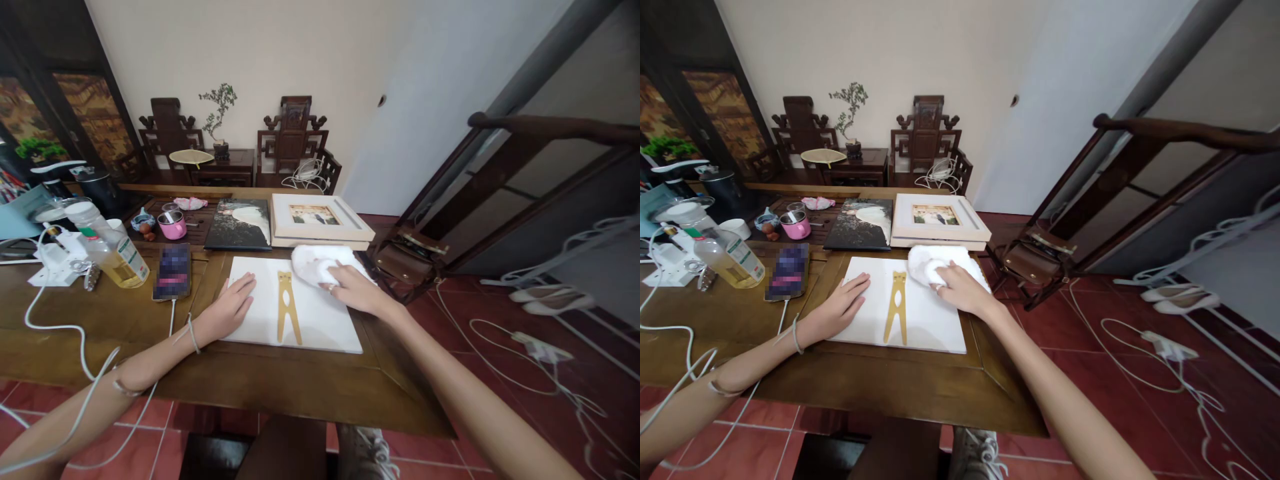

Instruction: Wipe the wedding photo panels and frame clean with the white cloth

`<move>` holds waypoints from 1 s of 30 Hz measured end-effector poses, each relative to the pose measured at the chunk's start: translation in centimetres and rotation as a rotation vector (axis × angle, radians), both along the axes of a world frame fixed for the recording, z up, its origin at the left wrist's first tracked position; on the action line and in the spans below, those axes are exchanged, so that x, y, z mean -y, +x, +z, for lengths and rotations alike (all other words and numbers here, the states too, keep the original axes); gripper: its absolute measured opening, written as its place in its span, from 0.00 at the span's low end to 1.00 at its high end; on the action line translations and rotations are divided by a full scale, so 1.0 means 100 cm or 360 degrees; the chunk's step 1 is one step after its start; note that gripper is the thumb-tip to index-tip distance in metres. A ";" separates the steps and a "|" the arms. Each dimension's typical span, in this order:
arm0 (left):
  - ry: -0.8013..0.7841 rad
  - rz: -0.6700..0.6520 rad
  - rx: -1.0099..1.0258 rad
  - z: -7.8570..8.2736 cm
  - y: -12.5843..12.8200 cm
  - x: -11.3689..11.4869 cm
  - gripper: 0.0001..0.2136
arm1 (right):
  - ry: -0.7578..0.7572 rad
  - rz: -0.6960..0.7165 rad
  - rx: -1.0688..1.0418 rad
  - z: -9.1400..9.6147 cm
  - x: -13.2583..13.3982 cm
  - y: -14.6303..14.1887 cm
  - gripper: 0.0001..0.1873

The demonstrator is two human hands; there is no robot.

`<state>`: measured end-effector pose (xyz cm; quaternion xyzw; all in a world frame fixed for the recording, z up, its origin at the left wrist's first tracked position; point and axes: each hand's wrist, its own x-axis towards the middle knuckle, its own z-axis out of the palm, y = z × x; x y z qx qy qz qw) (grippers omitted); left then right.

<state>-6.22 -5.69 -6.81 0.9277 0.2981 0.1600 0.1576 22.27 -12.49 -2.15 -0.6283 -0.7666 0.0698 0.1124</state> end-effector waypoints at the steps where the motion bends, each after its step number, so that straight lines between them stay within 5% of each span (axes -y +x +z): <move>1: 0.0002 -0.0002 0.0000 0.000 0.000 0.000 0.20 | 0.0032 0.0002 0.0013 -0.005 -0.006 -0.001 0.09; 6: -0.0016 0.0008 -0.0019 0.002 0.000 0.001 0.20 | 0.0086 0.0046 0.0065 -0.009 0.008 -0.015 0.09; 16: -0.0058 0.0037 -0.0060 0.005 0.001 0.003 0.20 | -0.0559 0.0109 -0.0061 0.045 0.099 -0.028 0.04; 20: -0.0064 0.0033 -0.0083 0.006 0.001 0.003 0.20 | -0.0492 0.0016 -0.0136 0.035 0.083 -0.016 0.04; 24: -0.0064 0.0036 -0.0086 0.006 0.002 0.003 0.20 | -0.0198 -0.0056 -0.0042 0.013 0.037 -0.005 0.07; 30: -0.0053 0.0035 -0.0049 0.004 0.001 0.003 0.20 | 0.0079 -0.0077 0.0053 -0.016 -0.002 -0.025 0.11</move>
